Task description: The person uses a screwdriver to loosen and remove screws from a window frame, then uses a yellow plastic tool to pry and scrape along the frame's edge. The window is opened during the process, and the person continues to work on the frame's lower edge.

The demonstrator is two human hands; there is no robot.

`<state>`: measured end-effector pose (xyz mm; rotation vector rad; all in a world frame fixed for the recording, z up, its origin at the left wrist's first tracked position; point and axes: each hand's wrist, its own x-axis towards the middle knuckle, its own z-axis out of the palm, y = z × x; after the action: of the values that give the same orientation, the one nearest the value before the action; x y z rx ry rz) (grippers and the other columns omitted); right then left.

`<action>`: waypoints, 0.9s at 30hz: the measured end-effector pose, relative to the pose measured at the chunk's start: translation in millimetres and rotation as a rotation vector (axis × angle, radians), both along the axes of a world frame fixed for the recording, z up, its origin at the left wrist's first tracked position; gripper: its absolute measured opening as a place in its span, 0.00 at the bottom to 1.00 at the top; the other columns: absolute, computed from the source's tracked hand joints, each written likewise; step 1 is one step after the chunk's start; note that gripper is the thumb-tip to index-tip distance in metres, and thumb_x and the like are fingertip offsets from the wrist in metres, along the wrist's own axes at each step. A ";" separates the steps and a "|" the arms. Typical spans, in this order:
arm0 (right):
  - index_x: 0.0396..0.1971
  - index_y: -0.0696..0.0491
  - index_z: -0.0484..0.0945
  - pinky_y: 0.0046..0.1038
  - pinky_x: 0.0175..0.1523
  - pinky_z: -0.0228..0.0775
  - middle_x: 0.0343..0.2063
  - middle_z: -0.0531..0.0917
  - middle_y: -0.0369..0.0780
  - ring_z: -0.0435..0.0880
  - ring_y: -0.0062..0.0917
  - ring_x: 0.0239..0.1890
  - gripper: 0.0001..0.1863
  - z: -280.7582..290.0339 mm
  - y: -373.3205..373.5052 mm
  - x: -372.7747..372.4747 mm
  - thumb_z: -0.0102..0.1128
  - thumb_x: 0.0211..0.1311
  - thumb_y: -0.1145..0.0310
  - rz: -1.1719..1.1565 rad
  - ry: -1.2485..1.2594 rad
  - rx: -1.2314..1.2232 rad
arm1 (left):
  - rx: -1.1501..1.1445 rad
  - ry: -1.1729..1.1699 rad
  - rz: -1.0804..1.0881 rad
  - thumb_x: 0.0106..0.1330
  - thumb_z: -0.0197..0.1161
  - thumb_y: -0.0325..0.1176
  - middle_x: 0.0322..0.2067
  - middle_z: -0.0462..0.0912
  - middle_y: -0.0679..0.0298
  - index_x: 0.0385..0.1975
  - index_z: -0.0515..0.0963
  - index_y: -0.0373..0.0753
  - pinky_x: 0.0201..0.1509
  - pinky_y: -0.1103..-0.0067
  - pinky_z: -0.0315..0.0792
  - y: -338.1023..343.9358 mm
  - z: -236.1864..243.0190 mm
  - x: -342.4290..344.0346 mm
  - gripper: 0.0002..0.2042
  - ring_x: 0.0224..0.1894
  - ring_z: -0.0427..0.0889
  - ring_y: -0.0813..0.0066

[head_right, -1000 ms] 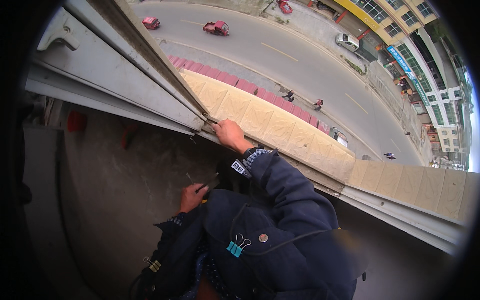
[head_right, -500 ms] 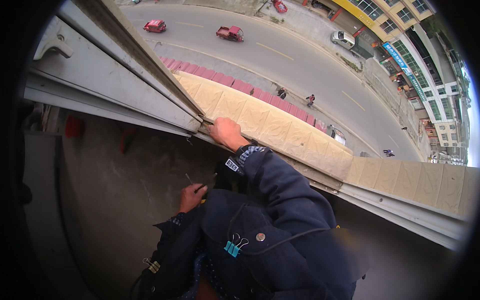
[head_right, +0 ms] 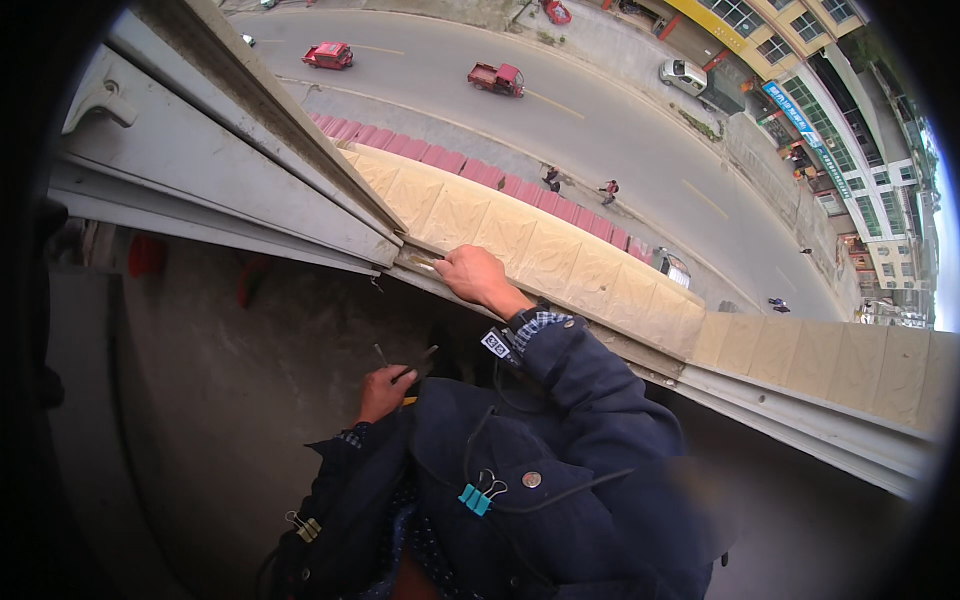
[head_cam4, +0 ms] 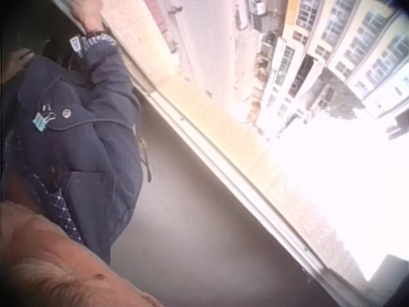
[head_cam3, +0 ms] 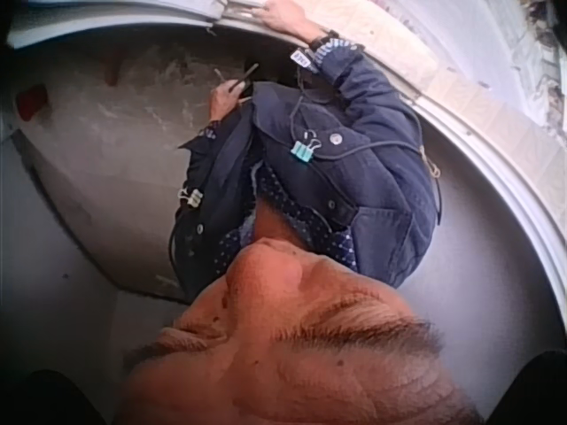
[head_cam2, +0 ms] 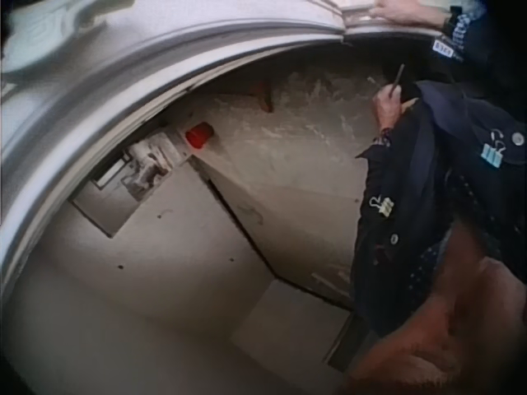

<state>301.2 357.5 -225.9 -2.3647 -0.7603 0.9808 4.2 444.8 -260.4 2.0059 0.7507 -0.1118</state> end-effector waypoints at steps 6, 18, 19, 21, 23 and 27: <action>0.37 0.53 0.88 0.47 0.48 0.77 0.37 0.88 0.52 0.86 0.51 0.43 0.23 -21.5 21.8 -6.3 0.54 0.69 0.48 0.038 0.045 0.057 | -0.035 0.015 0.010 0.67 0.67 0.39 0.36 0.87 0.47 0.42 0.87 0.36 0.46 0.63 0.78 -0.2 0.5 -4.9 0.13 0.41 0.86 0.47; 0.32 0.52 0.88 0.47 0.45 0.79 0.34 0.88 0.49 0.87 0.48 0.41 0.21 -32.7 39.1 -11.4 0.57 0.69 0.50 0.167 -0.213 -0.019 | -0.005 -0.004 -0.018 0.66 0.69 0.38 0.34 0.87 0.47 0.40 0.87 0.35 0.42 0.64 0.78 -6.5 -6.5 2.7 0.12 0.38 0.86 0.49; 0.32 0.53 0.88 0.48 0.45 0.79 0.33 0.88 0.50 0.87 0.49 0.40 0.21 -32.6 40.0 -11.9 0.57 0.69 0.50 0.177 -0.222 -0.036 | -0.014 0.018 -0.024 0.66 0.67 0.39 0.35 0.87 0.46 0.41 0.87 0.36 0.44 0.62 0.78 -7.0 -5.0 3.7 0.13 0.40 0.85 0.46; 0.30 0.53 0.88 0.46 0.44 0.79 0.32 0.89 0.50 0.88 0.48 0.40 0.19 -31.8 42.7 -12.3 0.58 0.67 0.52 0.170 -0.234 -0.030 | -0.016 0.021 -0.030 0.67 0.67 0.39 0.35 0.86 0.46 0.41 0.87 0.36 0.44 0.62 0.78 -8.0 -2.6 5.3 0.12 0.40 0.85 0.45; 0.29 0.52 0.88 0.46 0.43 0.80 0.32 0.89 0.49 0.89 0.47 0.40 0.18 -29.7 45.7 -12.0 0.59 0.66 0.54 0.162 -0.240 -0.038 | -0.025 0.026 -0.031 0.67 0.67 0.39 0.36 0.86 0.46 0.40 0.87 0.36 0.44 0.61 0.77 -9.1 -0.8 6.5 0.12 0.40 0.85 0.45; 0.30 0.52 0.89 0.45 0.43 0.80 0.34 0.89 0.49 0.89 0.47 0.40 0.17 -19.9 47.0 -10.6 0.59 0.63 0.55 0.144 -0.221 -0.078 | -0.018 0.025 -0.034 0.67 0.67 0.39 0.36 0.86 0.45 0.40 0.87 0.36 0.44 0.61 0.77 -11.6 -0.7 6.9 0.12 0.41 0.85 0.45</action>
<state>290.6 404.5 -245.7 -2.5444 -1.0039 0.8266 11.0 433.2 -261.1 2.0040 0.7287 -0.1637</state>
